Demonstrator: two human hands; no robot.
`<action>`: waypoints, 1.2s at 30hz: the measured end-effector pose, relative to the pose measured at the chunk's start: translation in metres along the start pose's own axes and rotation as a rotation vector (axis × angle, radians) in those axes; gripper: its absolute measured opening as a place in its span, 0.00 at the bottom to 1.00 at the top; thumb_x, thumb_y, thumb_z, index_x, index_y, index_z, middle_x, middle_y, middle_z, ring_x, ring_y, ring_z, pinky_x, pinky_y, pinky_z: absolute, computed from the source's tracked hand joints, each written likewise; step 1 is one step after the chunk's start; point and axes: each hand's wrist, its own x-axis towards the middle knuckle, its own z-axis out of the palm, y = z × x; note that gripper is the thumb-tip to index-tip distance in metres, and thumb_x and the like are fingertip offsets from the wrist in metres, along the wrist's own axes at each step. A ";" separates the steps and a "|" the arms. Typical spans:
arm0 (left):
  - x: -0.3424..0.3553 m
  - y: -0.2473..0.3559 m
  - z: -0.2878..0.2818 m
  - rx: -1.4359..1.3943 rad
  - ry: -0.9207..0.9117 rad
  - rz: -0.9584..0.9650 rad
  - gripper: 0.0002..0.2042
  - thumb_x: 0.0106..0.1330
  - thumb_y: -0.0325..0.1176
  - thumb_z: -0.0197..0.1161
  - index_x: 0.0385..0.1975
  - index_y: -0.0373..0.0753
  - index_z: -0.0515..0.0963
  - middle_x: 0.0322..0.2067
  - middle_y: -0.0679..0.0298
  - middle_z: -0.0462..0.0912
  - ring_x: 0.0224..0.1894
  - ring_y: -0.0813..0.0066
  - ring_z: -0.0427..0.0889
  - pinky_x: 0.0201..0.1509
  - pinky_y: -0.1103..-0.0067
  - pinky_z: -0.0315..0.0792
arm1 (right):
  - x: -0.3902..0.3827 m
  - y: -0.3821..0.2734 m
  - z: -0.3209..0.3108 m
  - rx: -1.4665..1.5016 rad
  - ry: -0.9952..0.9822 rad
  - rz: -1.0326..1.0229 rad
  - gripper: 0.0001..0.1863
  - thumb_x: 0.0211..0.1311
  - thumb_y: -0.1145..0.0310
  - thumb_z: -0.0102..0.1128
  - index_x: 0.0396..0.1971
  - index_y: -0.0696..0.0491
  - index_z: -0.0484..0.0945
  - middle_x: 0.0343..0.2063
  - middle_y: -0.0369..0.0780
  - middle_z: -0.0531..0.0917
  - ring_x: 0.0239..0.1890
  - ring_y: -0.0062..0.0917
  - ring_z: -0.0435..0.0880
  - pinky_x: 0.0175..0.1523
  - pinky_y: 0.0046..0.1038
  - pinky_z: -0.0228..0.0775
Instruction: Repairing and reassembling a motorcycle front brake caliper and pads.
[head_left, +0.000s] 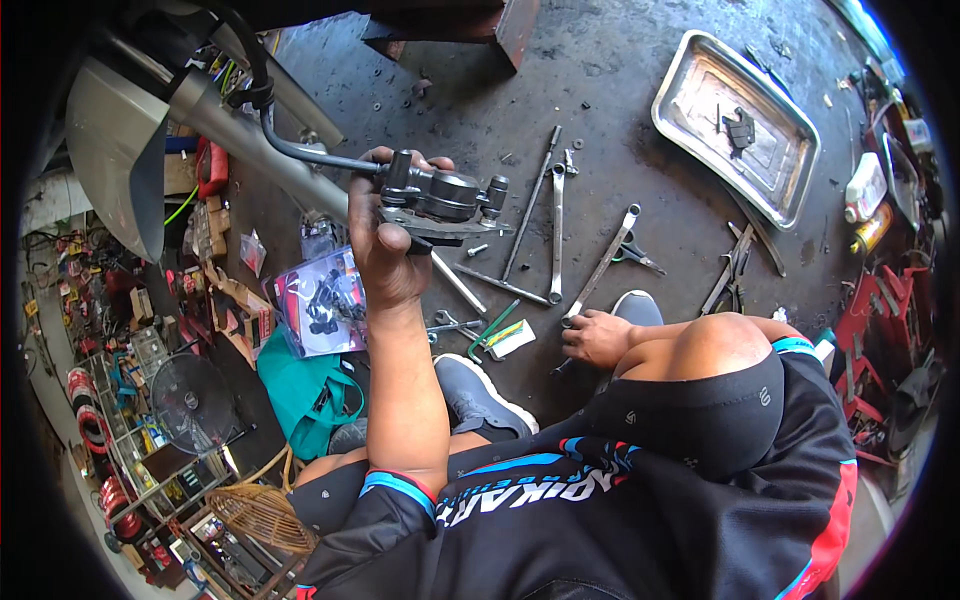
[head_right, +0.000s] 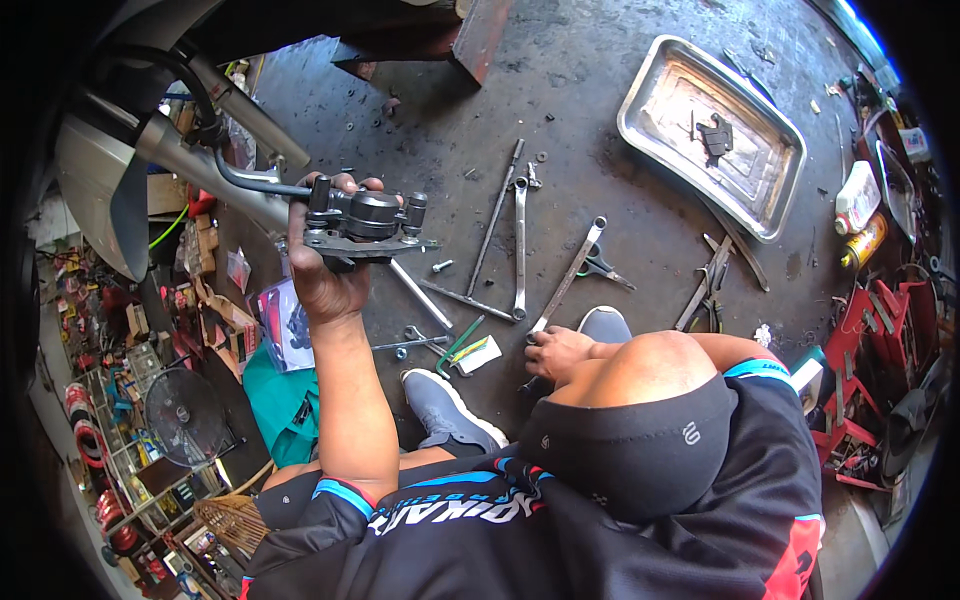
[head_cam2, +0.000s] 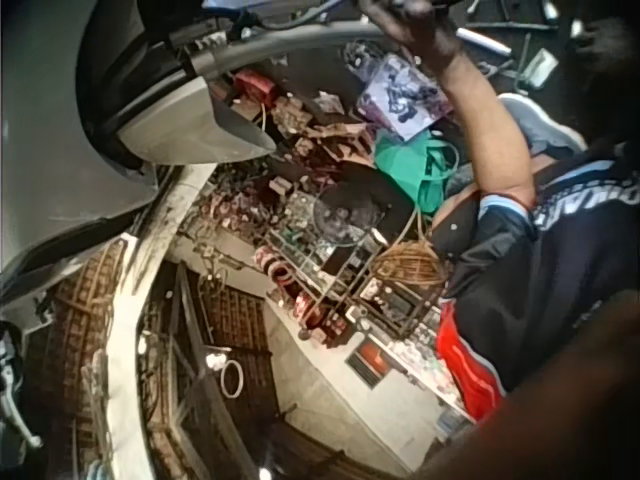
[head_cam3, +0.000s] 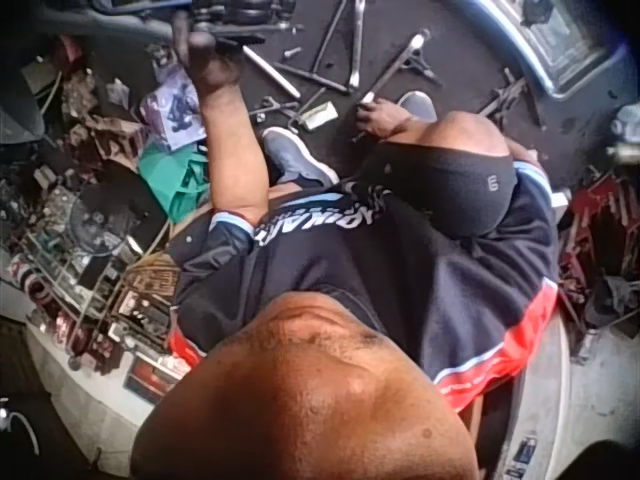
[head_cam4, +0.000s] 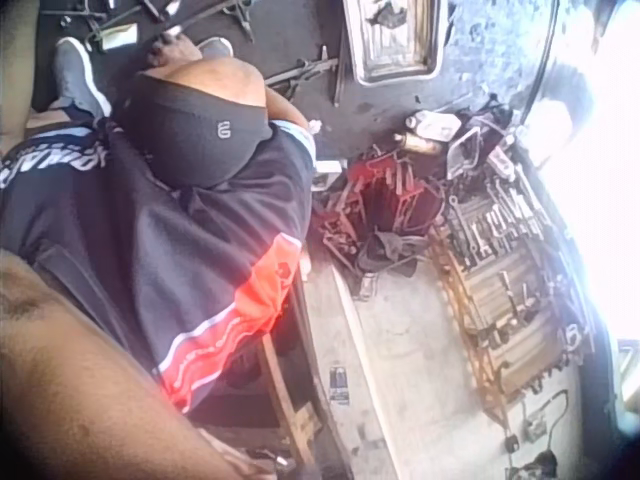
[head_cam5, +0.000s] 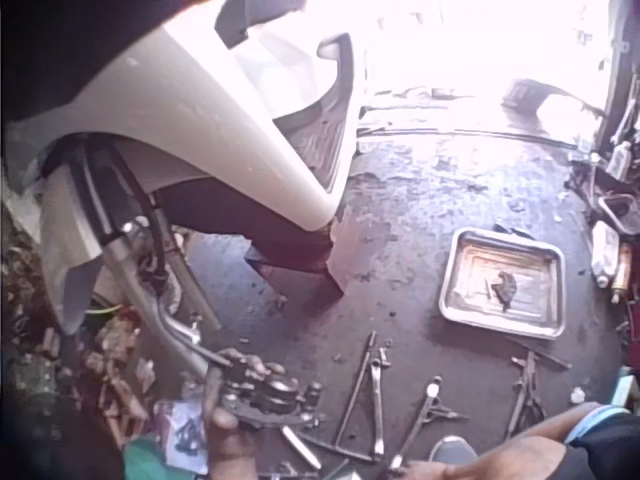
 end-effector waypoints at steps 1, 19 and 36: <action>0.004 -0.003 0.002 0.003 -0.010 0.007 0.46 0.41 0.58 0.79 0.57 0.39 0.64 0.47 0.58 0.73 0.55 0.54 0.75 0.58 0.62 0.75 | -0.003 -0.001 0.005 -0.005 0.008 0.018 0.08 0.56 0.63 0.56 0.33 0.48 0.80 0.34 0.35 0.79 0.44 0.31 0.80 0.45 0.34 0.75; 0.004 0.001 0.004 0.123 -0.092 0.045 0.41 0.48 0.56 0.76 0.56 0.44 0.62 0.53 0.47 0.72 0.55 0.53 0.77 0.57 0.62 0.77 | -0.009 0.037 -0.126 0.732 0.495 0.606 0.14 0.60 0.70 0.56 0.45 0.56 0.72 0.23 0.50 0.82 0.29 0.44 0.84 0.36 0.40 0.75; 0.009 -0.006 0.006 0.281 -0.043 0.146 0.40 0.48 0.51 0.76 0.55 0.42 0.59 0.48 0.49 0.75 0.53 0.55 0.78 0.60 0.63 0.73 | -0.007 0.010 -0.271 0.435 0.520 0.439 0.17 0.59 0.75 0.58 0.49 0.60 0.78 0.30 0.53 0.83 0.35 0.47 0.84 0.42 0.41 0.76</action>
